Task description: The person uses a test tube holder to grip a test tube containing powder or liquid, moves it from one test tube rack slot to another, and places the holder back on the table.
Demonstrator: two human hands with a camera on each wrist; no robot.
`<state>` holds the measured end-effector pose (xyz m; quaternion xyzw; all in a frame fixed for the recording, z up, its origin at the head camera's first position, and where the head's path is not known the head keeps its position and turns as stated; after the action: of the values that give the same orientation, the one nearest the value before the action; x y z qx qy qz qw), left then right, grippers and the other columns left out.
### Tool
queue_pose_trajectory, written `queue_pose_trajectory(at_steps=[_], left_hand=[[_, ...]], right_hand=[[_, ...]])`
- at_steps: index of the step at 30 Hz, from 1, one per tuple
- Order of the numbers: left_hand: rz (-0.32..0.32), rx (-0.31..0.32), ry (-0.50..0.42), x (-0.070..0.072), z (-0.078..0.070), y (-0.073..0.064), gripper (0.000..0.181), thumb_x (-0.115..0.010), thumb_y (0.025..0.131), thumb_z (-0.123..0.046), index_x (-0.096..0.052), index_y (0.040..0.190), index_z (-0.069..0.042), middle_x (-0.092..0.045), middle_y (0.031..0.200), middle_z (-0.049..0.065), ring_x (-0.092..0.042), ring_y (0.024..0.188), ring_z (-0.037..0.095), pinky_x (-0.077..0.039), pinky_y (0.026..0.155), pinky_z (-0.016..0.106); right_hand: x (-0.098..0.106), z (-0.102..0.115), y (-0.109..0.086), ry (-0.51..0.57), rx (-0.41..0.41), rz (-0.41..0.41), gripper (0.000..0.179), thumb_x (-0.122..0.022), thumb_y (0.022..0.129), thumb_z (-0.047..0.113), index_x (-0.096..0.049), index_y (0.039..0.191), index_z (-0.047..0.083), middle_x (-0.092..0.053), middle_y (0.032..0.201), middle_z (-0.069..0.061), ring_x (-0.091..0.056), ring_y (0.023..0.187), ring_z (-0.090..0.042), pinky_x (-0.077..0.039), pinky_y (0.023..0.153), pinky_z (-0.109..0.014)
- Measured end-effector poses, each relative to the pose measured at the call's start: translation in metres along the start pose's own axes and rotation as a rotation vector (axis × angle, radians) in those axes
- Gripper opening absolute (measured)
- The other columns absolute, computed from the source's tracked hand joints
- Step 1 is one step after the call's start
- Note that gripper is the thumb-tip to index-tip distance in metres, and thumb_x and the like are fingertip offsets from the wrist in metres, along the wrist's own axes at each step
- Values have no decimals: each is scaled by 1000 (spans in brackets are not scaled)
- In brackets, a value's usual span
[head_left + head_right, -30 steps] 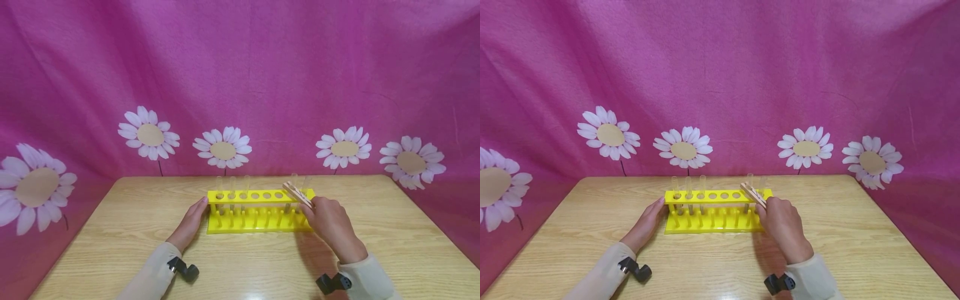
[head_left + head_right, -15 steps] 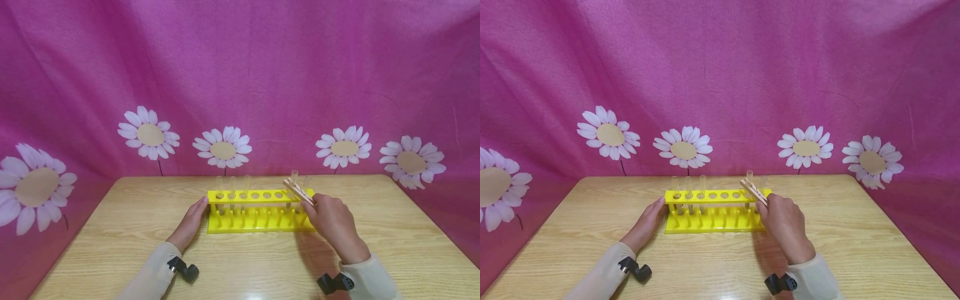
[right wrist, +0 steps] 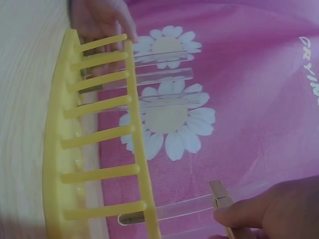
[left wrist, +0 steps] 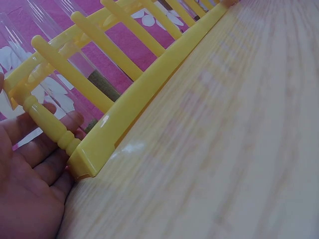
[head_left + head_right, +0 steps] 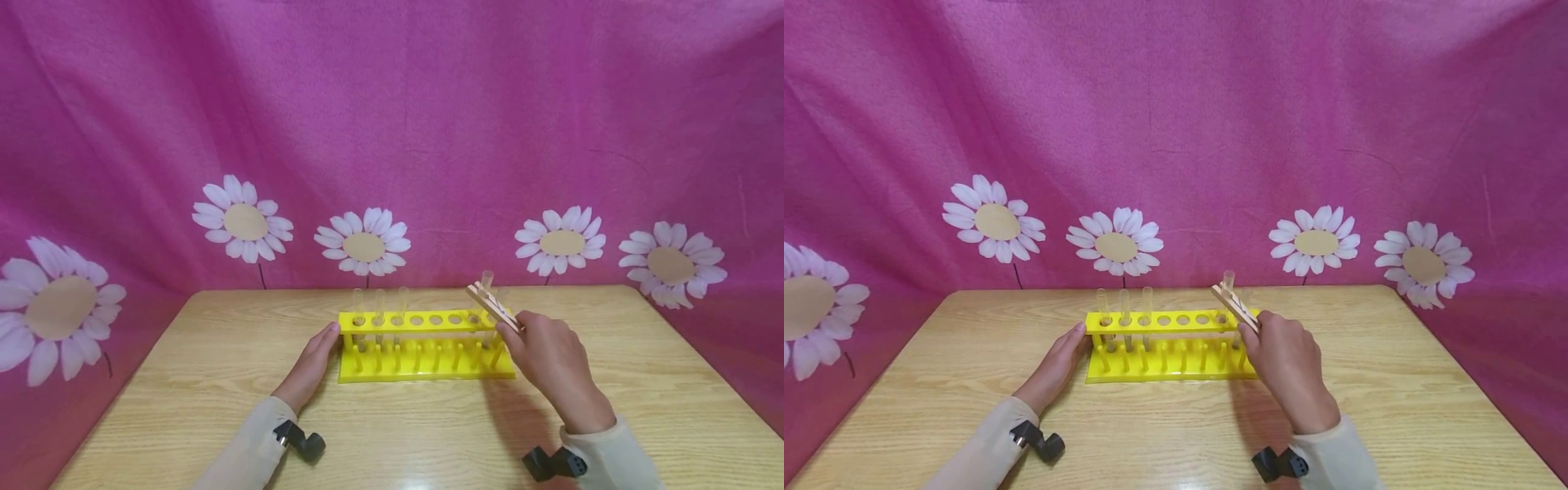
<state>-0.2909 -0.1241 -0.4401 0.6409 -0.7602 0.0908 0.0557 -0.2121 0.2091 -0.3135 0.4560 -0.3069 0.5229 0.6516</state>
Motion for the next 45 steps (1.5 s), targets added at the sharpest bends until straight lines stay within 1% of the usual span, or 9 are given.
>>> queue_pose_trajectory(at_steps=[4, 8, 12, 15, 17, 22, 29, 35, 45], left_hand=[[4, -14, -5, 0, 1, 0, 75, -30, 99, -60, -24, 153, -7, -20, 159, 11, -14, 146, 28, -8, 119, 47], [15, -73, -26, 1, 0, -1, 70, -32, 99, -60, -29, 151, -12, -25, 157, 10, -18, 145, 26, -13, 119, 47], [27, -120, -39, 1, -1, -1, 64, -33, 99, -58, -30, 150, -19, -28, 156, 2, -21, 145, 21, -17, 119, 44], [27, -137, -40, 0, -2, -1, 62, -34, 100, -57, -30, 151, -22, -29, 155, -3, -22, 144, 18, -17, 119, 44], [29, -149, -50, 0, -3, -1, 61, -34, 100, -55, -31, 151, -22, -30, 155, -4, -22, 144, 17, -17, 119, 43], [35, -166, -63, 0, -3, 0, 58, -33, 102, -51, -33, 150, -18, -32, 154, -1, -22, 144, 19, -17, 119, 44], [34, -161, -56, 0, -3, -1, 56, -33, 102, -51, -36, 149, -20, -34, 152, -5, -25, 143, 15, -18, 119, 41], [47, -159, -60, -1, -5, -2, 58, -32, 102, -53, -34, 150, -20, -32, 153, -3, -24, 143, 18, -19, 118, 42], [52, -176, -58, 0, -5, -3, 54, -31, 104, -48, -34, 149, -19, -33, 153, -3, -26, 143, 18, -20, 118, 42]], right_hand=[[4, 1, -2, 16, 16, -22, 26, -65, 92, 26, -63, 80, 2, -47, 56, -3, -41, 47, -19, -32, 41, -28], [6, 3, -3, 15, 26, -37, 26, -65, 91, 25, -62, 79, 3, -46, 56, -3, -40, 46, -18, -32, 40, -28], [8, 5, -4, 5, 34, -58, 26, -66, 91, 25, -62, 80, 2, -47, 55, -3, -40, 46, -18, -32, 40, -28], [10, 6, -5, 4, 40, -74, 25, -67, 91, 24, -63, 82, 1, -47, 55, -3, -40, 46, -18, -32, 40, -28], [12, 7, -6, 5, 38, -82, 25, -67, 91, 24, -63, 82, 1, -47, 55, -3, -39, 46, -18, -32, 40, -28], [14, 8, -7, 16, 32, -86, 24, -67, 91, 24, -63, 86, 0, -47, 56, -3, -39, 46, -18, -32, 40, -28], [16, 10, -8, 17, 46, -124, 24, -67, 91, 24, -63, 86, 1, -46, 55, -3, -39, 46, -18, -32, 40, -28], [16, 11, -10, 22, 70, -158, 24, -67, 91, 23, -62, 84, 1, -45, 54, -2, -37, 45, -18, -30, 39, -28], [14, 16, -11, 64, 85, -151, 23, -67, 92, 23, -63, 87, 1, -47, 54, -2, -38, 45, -16, -31, 38, -27]])
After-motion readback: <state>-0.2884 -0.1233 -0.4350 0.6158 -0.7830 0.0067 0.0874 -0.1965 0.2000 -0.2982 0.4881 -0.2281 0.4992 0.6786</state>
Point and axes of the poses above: each hand's wrist, its own y-axis towards the middle knuckle, its own x-axis out of the back of the hand, z = x × y, the point moved 3 cm from there along y, towards the middle knuckle
